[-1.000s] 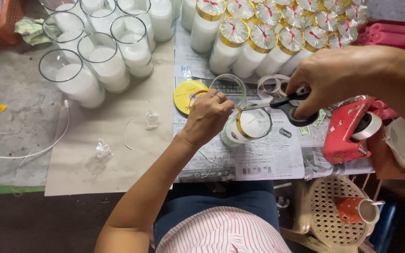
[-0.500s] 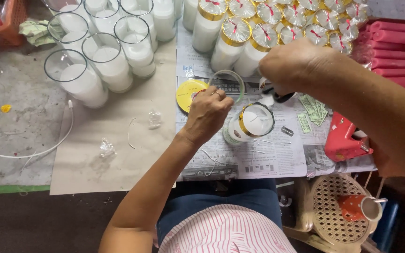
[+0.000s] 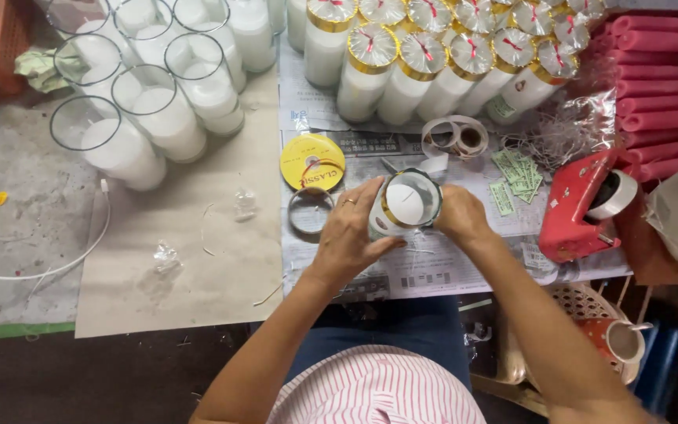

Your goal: Decorating a glass candle container by applying gold trim and a red ribbon to the rim.

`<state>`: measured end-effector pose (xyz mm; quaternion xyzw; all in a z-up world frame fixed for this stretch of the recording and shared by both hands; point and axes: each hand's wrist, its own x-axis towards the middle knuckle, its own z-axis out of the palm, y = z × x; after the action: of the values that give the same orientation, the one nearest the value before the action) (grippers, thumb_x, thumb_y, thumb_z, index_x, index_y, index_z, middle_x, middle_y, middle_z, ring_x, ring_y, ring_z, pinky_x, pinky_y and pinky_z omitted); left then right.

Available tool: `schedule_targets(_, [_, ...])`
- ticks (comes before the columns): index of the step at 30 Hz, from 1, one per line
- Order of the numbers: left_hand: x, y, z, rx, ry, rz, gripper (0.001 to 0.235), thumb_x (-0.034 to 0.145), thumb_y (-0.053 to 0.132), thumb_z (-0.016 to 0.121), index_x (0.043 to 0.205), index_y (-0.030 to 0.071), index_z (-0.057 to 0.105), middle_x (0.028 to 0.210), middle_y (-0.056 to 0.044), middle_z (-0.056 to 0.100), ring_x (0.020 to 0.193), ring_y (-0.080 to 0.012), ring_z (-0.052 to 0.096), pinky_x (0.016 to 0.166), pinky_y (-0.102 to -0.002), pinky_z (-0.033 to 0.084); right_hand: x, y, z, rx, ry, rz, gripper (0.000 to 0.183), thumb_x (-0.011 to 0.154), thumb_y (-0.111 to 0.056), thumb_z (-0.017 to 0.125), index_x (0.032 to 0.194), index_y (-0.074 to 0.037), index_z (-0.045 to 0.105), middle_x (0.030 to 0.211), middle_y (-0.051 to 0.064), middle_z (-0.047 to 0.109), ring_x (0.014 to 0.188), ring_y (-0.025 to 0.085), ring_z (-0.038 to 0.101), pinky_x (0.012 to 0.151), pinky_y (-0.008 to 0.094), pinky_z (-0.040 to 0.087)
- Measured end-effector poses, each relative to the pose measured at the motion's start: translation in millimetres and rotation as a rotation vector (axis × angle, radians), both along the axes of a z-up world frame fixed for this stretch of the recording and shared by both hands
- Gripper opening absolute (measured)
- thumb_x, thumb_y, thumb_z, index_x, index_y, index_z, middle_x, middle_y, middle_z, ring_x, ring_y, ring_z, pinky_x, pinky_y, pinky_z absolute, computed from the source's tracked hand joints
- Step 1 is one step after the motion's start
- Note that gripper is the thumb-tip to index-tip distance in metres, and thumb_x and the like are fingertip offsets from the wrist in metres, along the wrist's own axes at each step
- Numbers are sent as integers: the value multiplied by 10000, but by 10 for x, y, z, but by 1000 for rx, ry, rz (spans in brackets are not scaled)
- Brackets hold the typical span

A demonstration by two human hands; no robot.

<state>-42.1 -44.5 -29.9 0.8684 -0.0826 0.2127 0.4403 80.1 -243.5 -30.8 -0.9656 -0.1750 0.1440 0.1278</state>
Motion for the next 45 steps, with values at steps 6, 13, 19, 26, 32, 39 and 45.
schedule_targets(6, [172,-192,-61,-202,-81,-10,1031,665,357,937,1465,-69,446,1298,-310,598,1232,-469,575,1103,-528,446,-518,-576,104,507,-313,145,373,894,-136,752,1244,-16,703,1117,214,727,1097,387,686,911,467,560])
schedule_targets(13, [377,-223,-202,-232,-54,0,1017,661,406,951,1463,-4,481,1365,-266,603,1288,-436,576,1133,-491,434,-342,-2339,-81,389,-879,-292,267,968,17,701,1203,-69,793,1065,151,730,1013,331,693,872,419,554])
schedule_targets(19, [429,-307,-201,-167,-93,78,1015,666,414,957,1469,14,482,1372,-240,599,1284,-409,585,1128,-471,439,108,-3163,-658,693,-425,-977,220,914,-348,768,1093,-220,781,953,30,687,849,146,643,641,263,603])
schedule_targets(26, [285,-263,-233,-182,-34,80,1196,697,504,920,1588,35,276,1510,-249,487,1311,-428,558,1111,-512,447,418,-3190,-769,888,-40,-1033,308,879,-318,845,1035,-72,744,874,119,654,709,239,648,548,406,561])
schedule_targets(32, [57,-127,-68,-158,38,51,1205,753,392,903,1616,39,140,1582,-297,342,1327,-498,504,1097,-616,430,479,-3067,-616,833,-307,-960,147,824,-260,815,933,-167,779,731,34,639,612,112,598,509,242,469])
schedule_targets(39, [-178,207,-98,-150,71,134,1188,764,292,908,1629,46,132,1554,-261,371,1348,-477,478,1102,-603,386,-626,-2412,-300,1148,-325,-1057,95,897,-149,751,951,-80,713,820,75,636,663,118,635,627,230,562])
schedule_targets(45, [-208,178,-72,-158,75,132,1112,779,206,895,1616,10,190,1502,-314,420,1307,-523,507,1079,-632,393,-657,-2398,-718,1336,-95,-1257,190,904,-239,773,1019,-139,658,963,-26,688,842,85,692,761,292,629])
